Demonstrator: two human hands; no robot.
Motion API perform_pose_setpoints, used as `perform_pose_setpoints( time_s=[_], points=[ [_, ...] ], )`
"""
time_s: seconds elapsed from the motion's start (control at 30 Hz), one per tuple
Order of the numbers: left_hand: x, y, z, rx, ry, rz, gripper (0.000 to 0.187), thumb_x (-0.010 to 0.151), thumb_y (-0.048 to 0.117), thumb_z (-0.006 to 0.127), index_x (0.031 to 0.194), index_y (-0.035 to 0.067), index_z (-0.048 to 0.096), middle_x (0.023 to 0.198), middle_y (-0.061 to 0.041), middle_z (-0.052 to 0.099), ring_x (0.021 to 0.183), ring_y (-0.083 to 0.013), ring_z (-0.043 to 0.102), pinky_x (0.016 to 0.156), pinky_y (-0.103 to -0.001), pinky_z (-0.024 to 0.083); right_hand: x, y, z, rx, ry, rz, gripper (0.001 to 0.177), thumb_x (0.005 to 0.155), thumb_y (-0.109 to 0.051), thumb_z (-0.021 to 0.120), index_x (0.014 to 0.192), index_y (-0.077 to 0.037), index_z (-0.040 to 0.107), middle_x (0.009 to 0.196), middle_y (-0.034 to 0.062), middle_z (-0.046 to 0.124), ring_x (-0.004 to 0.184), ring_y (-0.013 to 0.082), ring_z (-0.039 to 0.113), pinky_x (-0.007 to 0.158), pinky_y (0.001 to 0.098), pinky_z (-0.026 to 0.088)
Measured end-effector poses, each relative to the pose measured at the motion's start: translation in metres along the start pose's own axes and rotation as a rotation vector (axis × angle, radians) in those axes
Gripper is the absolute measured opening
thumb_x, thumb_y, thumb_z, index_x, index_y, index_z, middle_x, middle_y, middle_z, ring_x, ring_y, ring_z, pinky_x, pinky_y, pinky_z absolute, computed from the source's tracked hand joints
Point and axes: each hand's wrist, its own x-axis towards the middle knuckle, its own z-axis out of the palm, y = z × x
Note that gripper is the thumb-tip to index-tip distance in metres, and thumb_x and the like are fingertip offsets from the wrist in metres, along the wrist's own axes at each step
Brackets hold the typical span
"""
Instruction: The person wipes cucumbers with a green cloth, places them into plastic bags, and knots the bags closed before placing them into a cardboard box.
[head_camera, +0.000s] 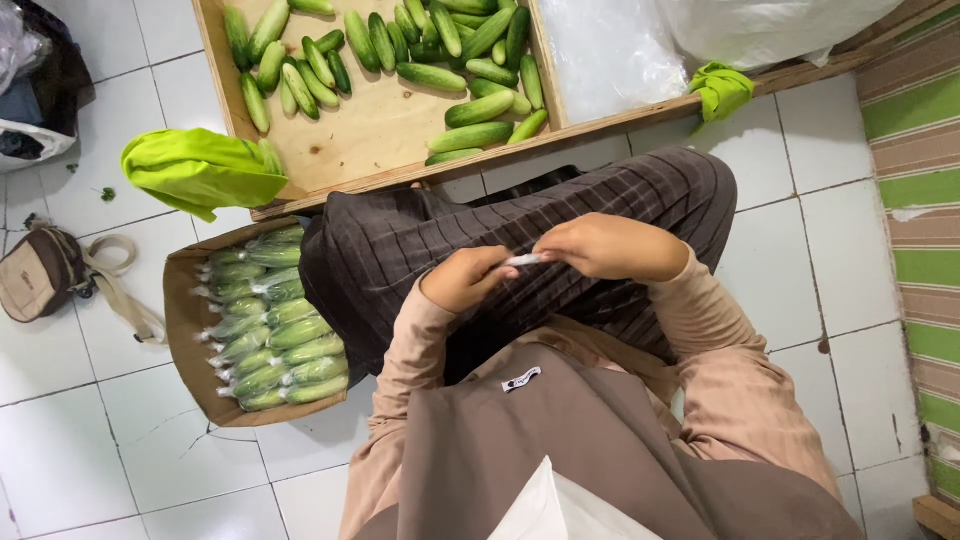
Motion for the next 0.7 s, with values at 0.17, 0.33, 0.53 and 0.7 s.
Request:
perform_pose_setpoints(
  time_s=[0.17, 0.33, 0.53, 0.7],
  points=[
    [0.005, 0.024, -0.013, 0.291, 0.207, 0.256, 0.017, 0.095, 0.024, 0.074, 0.097, 0.009, 0.068, 0.101, -0.012, 0.068, 0.093, -0.0365, 0.068, 0.082, -0.045, 0.055, -0.022, -0.034, -0.025, 0.060, 0.260, -0.224, 0.019, 0.098, 0.001, 0.059, 0.111, -0.003, 0.073, 0.096, 0.0087, 0.073, 0.085, 0.0294, 0.072, 0.074, 0.0399, 0.060],
    [0.016, 0.094, -0.040, 0.578, 0.421, 0.445, 0.017, 0.098, 0.033, 0.072, 0.091, 0.018, 0.072, 0.092, -0.002, 0.053, 0.078, -0.0245, 0.053, 0.073, -0.036, 0.045, -0.030, -0.046, -0.037, 0.083, 0.504, -0.381, 0.025, 0.094, 0.012, 0.061, 0.107, -0.001, 0.078, 0.102, 0.0092, 0.073, 0.084, 0.0240, 0.071, 0.077, 0.0366, 0.062],
    [0.044, 0.159, -0.037, 0.570, 0.357, 0.439, 0.016, 0.102, 0.014, 0.065, 0.095, 0.000, 0.060, 0.086, -0.015, 0.057, 0.073, -0.0339, 0.053, 0.069, -0.044, 0.041, 0.036, 0.003, -0.025, 0.668, 0.705, -0.714, 0.013, 0.099, -0.013, 0.067, 0.110, -0.014, 0.072, 0.089, 0.0050, 0.065, 0.078, 0.0188, 0.060, 0.077, 0.0340, 0.052],
    [0.087, 0.130, -0.015, 0.593, 0.627, 0.288, 0.021, 0.089, 0.027, 0.075, 0.084, 0.010, 0.064, 0.072, -0.010, 0.060, 0.065, -0.0345, 0.065, 0.060, -0.045, 0.051, 0.117, 0.062, 0.023, 1.371, 0.643, -0.885, 0.012, 0.089, -0.002, 0.063, 0.090, 0.001, 0.075, 0.068, 0.0190, 0.061, 0.060, 0.0325, 0.061, 0.052, 0.0392, 0.046]
  ],
)
